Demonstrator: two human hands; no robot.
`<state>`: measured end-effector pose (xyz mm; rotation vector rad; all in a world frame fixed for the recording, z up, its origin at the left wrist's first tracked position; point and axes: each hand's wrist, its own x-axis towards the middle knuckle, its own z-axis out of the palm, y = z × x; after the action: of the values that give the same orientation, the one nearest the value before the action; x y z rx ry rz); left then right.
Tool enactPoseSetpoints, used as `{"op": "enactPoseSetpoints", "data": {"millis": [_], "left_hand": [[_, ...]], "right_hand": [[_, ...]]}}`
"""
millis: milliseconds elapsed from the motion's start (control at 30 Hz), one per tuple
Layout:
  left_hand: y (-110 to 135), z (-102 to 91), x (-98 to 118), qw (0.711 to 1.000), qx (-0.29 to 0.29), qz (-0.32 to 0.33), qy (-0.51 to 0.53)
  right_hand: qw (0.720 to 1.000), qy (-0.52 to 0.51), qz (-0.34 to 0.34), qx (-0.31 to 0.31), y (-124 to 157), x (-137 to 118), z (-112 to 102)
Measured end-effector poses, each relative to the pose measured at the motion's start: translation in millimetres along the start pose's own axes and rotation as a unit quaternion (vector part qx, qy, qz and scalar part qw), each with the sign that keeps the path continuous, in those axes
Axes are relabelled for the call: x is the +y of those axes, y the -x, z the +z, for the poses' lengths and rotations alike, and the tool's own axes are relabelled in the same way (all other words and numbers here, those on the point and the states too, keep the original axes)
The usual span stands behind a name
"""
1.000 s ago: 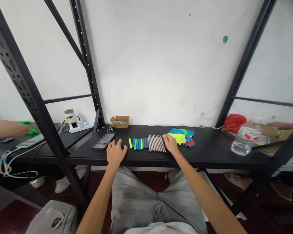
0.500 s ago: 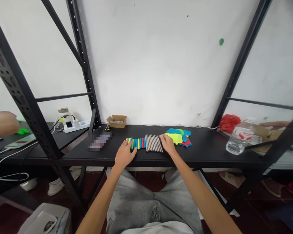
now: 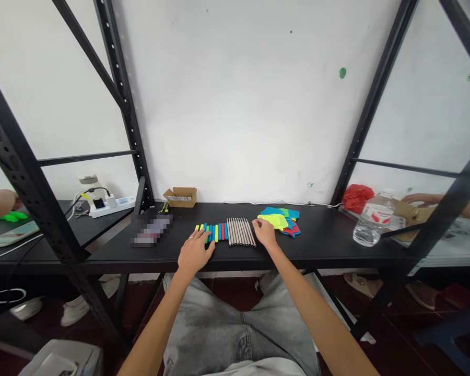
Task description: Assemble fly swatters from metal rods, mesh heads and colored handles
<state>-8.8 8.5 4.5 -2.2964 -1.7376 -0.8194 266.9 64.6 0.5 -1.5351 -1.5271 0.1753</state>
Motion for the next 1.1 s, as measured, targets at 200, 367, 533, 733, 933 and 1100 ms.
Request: {"op": "enactPoseSetpoints", "data": {"millis": [200, 367, 533, 733, 933, 1100], "left_hand": [[-0.2, 0.2, -0.9, 1.0, -0.005, -0.005, -0.001], [0.0, 1.2, -1.2, 1.0, 0.004, 0.004, -0.004], [0.2, 2.7, -0.8, 1.0, 0.012, 0.003, -0.01], [0.6, 3.1, -0.8, 1.0, 0.013, 0.005, -0.012], [1.5, 2.1, -0.5, 1.0, 0.016, -0.006, -0.008], [1.2, 3.2, 0.4, 0.999, 0.04, -0.011, -0.007]], "right_hand": [[1.0, -0.006, -0.002, -0.006, -0.5, -0.3, -1.8], [1.0, -0.016, -0.004, -0.012, 0.2, -1.4, -2.4], [1.0, -0.023, 0.001, -0.014, 0.8, -3.4, -3.5], [1.0, -0.024, 0.0, -0.015, 0.9, -3.3, -3.9], [0.999, -0.032, -0.022, 0.003, 0.8, -6.1, -4.3], [0.994, 0.094, -0.059, 0.006, -11.9, 1.9, -26.7]]}}
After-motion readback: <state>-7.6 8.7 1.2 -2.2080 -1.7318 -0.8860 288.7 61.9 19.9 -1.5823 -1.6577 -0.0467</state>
